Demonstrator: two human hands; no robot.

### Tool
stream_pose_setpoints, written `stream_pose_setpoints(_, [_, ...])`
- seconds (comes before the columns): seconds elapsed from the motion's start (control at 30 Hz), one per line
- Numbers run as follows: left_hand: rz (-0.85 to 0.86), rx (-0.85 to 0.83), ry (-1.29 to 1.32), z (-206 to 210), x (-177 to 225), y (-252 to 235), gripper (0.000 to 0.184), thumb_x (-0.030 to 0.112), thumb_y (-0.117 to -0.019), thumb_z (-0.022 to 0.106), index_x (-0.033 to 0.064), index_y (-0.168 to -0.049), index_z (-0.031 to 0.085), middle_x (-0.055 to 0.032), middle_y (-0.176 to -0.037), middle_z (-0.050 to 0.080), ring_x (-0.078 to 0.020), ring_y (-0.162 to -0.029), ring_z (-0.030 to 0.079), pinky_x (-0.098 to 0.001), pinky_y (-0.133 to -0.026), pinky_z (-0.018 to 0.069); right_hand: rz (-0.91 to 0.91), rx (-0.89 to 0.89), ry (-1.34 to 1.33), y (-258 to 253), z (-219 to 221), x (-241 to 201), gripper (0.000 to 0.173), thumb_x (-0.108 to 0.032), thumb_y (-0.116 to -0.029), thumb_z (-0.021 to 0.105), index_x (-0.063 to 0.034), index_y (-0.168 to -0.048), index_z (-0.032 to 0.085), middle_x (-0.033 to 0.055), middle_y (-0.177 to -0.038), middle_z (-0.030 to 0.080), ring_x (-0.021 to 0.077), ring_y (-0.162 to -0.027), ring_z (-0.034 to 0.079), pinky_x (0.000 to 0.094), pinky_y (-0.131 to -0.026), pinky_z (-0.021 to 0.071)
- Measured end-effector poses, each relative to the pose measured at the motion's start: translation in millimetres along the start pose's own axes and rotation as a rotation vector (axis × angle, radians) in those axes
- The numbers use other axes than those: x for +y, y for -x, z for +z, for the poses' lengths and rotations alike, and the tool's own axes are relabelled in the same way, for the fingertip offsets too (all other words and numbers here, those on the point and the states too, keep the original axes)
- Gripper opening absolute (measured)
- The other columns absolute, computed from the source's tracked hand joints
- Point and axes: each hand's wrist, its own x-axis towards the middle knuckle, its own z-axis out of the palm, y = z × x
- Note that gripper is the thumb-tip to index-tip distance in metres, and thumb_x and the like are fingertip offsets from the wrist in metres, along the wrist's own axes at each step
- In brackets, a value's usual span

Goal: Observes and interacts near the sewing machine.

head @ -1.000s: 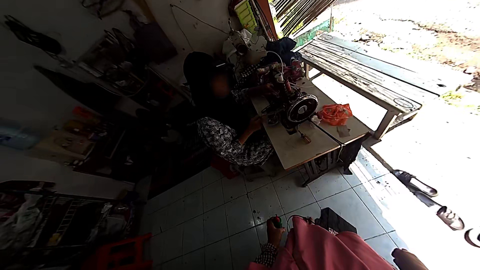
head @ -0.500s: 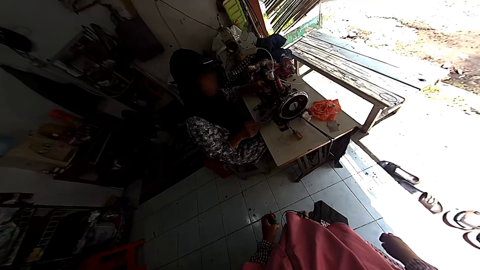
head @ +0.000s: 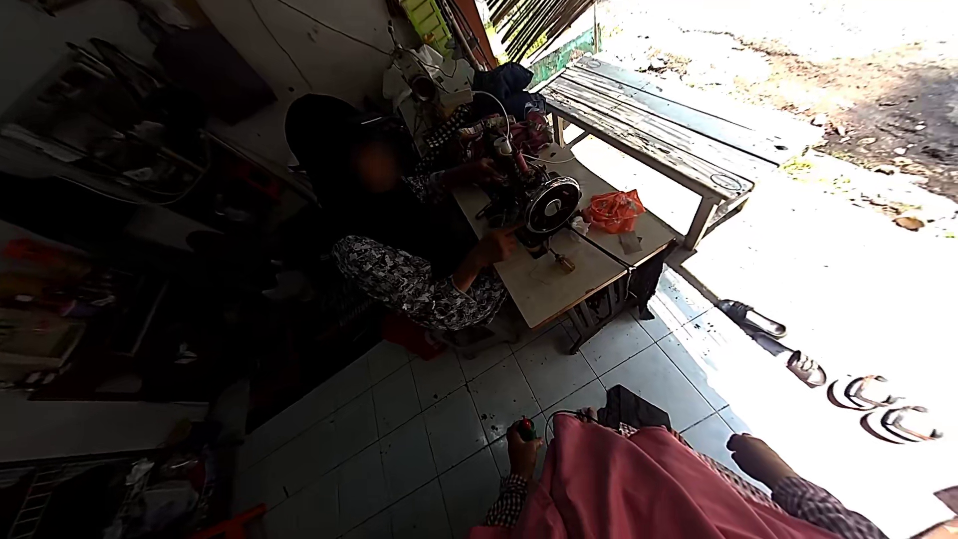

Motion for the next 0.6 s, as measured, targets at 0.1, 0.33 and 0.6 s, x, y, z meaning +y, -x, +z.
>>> stream_pose_setpoints(0.1, [-0.002, -0.004, -0.001, -0.4, 0.6, -0.4, 0.061, -0.003, -0.0766, 0.080, -0.0129, -0.131, 0.053, -0.0338, -0.131, 0.054, -0.0391, -0.119, 0.056, -0.0459, -0.103, 0.0469, 0.006, 0.001, -0.007, 0.2, -0.4, -0.4, 0.034, -0.012, -0.1032, 0.053, 0.0051, -0.130, 0.063, 0.0275, -0.140, 0.058, 0.0408, -0.135, 0.053, 0.0570, -0.111, 0.0417])
stream_pose_setpoints(0.33, [-0.014, -0.010, 0.026, -3.8, 2.8, -2.2, 0.062, -0.005, -0.0763, 0.080, -0.0134, -0.131, 0.052, -0.0339, -0.131, 0.054, -0.0393, -0.118, 0.056, -0.0464, -0.102, 0.0471, 0.024, 0.020, -0.023, -11.0, 8.1, -0.1, 0.034, -0.013, -0.1033, 0.053, 0.0040, -0.130, 0.064, 0.0274, -0.139, 0.059, 0.0415, -0.135, 0.053, 0.0581, -0.111, 0.0416])
stream_pose_setpoints(0.6, [-0.045, -0.008, -0.009, -15.4, 21.4, 4.1, 0.063, -0.004, -0.0796, 0.079, -0.0142, -0.134, 0.050, -0.0353, -0.132, 0.053, -0.0412, -0.120, 0.056, -0.0473, -0.104, 0.0452, 0.057, -0.009, -0.011, -5.5, 6.4, -10.4, 0.036, -0.013, -0.1033, 0.052, 0.0033, -0.133, 0.063, 0.0263, -0.142, 0.058, 0.0410, -0.136, 0.053, 0.0584, -0.111, 0.0412])
